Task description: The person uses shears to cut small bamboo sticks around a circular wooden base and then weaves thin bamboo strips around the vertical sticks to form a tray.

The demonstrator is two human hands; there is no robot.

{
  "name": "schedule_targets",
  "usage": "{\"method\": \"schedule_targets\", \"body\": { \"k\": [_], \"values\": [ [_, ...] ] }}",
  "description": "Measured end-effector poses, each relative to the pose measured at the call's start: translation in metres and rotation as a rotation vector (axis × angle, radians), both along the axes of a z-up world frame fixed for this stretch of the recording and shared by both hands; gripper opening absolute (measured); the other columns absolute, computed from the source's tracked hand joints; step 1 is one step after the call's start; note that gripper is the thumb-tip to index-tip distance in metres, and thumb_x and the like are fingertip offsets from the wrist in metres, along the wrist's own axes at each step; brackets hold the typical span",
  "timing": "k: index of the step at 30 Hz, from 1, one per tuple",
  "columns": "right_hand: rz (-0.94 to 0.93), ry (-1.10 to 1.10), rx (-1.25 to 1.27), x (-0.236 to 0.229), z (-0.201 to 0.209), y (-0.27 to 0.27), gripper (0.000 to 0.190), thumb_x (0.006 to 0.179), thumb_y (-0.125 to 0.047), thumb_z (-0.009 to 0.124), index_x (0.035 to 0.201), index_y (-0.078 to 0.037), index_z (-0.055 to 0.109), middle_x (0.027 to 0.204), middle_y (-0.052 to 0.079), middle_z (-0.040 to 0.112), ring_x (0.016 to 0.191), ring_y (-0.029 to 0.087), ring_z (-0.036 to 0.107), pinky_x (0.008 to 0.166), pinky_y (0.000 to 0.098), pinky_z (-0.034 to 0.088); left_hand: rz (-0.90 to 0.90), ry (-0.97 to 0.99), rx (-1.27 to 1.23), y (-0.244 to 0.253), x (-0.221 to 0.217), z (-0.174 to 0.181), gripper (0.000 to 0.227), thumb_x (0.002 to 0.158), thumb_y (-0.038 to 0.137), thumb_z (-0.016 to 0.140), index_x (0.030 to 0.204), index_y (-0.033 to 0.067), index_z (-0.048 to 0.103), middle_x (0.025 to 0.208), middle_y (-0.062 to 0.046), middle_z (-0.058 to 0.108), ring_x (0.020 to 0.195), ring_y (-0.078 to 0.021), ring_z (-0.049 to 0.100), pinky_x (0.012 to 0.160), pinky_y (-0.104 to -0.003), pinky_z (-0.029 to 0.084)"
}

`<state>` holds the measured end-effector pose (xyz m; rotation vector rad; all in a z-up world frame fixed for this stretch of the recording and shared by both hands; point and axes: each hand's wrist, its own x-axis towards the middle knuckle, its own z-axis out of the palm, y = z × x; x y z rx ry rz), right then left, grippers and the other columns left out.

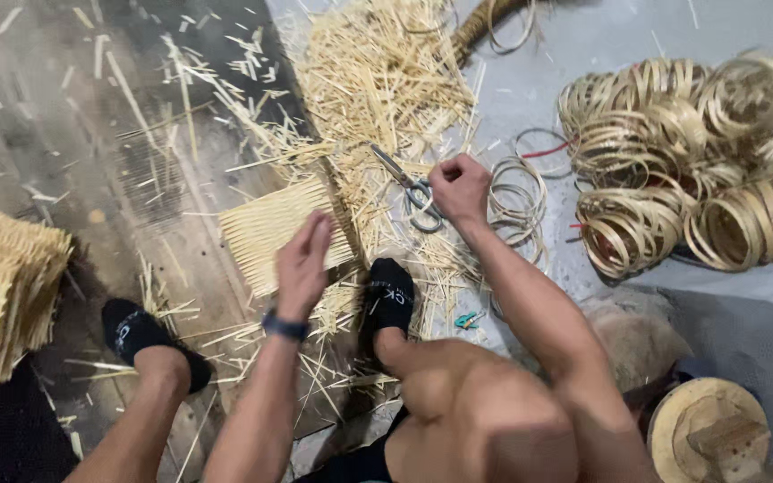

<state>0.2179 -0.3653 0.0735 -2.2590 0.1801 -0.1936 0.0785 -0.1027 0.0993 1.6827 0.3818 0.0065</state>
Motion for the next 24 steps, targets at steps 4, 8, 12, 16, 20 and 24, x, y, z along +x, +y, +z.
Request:
{"method": "schedule_targets", "body": {
  "k": [4, 8, 12, 16, 20, 24],
  "values": [
    [0.297, 0.028, -0.013, -0.025, 0.093, 0.045, 0.018, 0.085, -0.017, 0.075, 0.08, 0.0, 0.072, 0.072, 0.007, 0.072, 0.066, 0.013, 0.068, 0.065, 0.0299, 0.056, 0.185, -0.091, -0.949, -0.019, 0.015, 0.051, 0.033, 0.104, 0.032, 0.063, 0.118, 0.0045, 0.071, 0.092, -0.002, 0.067, 0.078, -0.0092, 0.061, 0.068, -0.024, 0.051],
    [0.729, 0.14, 0.27, -0.028, 0.163, 0.062, 0.035, 0.085, -0.019, 0.069, 0.116, -0.003, 0.066, 0.093, 0.002, 0.067, 0.083, 0.011, 0.066, 0.073, 0.0278, 0.057, 0.156, 0.023, -0.891, 0.014, 0.0, 0.09, 0.032, 0.1, 0.03, 0.067, 0.096, -0.0013, 0.073, 0.06, 0.004, 0.049, 0.048, -0.0057, 0.039, 0.042, -0.022, 0.029],
    [0.915, 0.502, 0.199, -0.028, 0.192, 0.093, 0.037, 0.103, -0.039, 0.053, 0.111, -0.011, 0.074, 0.079, 0.002, 0.065, 0.074, 0.01, 0.061, 0.065, 0.0259, 0.054, 0.16, 0.035, -0.952, 0.045, -0.015, 0.114, 0.029, 0.102, 0.027, 0.069, 0.091, -0.0001, 0.069, 0.06, 0.002, 0.053, 0.047, -0.0058, 0.039, 0.042, -0.022, 0.028],
    [0.961, 0.68, 0.269, -0.039, 0.191, 0.13, 0.053, 0.108, -0.042, 0.058, 0.068, -0.007, 0.056, 0.06, -0.002, 0.046, 0.05, 0.009, 0.04, 0.045, 0.0289, 0.033, 0.122, 0.092, -0.809, 0.063, -0.029, 0.119, 0.032, 0.095, 0.028, 0.071, 0.081, -0.0001, 0.07, 0.053, 0.003, 0.05, 0.039, -0.0047, 0.036, 0.035, -0.021, 0.026],
    [0.949, 0.567, 0.183, -0.041, 0.184, 0.151, 0.058, 0.103, -0.042, 0.057, 0.055, -0.011, 0.046, 0.047, -0.002, 0.04, 0.038, 0.011, 0.036, 0.037, 0.0312, 0.029, 0.134, 0.139, -0.779, 0.078, -0.037, 0.112, 0.033, 0.095, 0.028, 0.075, 0.079, -0.0003, 0.07, 0.053, 0.003, 0.048, 0.038, -0.0044, 0.035, 0.034, -0.021, 0.025],
    [0.854, 0.647, 0.4, -0.048, 0.179, 0.153, 0.049, 0.104, -0.043, 0.057, 0.068, -0.009, 0.056, 0.054, -0.001, 0.044, 0.046, 0.013, 0.04, 0.047, 0.034, 0.036, 0.179, 0.119, -0.803, 0.081, -0.035, 0.103, 0.03, 0.094, 0.023, 0.073, 0.075, 0.0007, 0.069, 0.052, 0.002, 0.049, 0.038, -0.0053, 0.034, 0.032, -0.021, 0.024]
  ]
}}
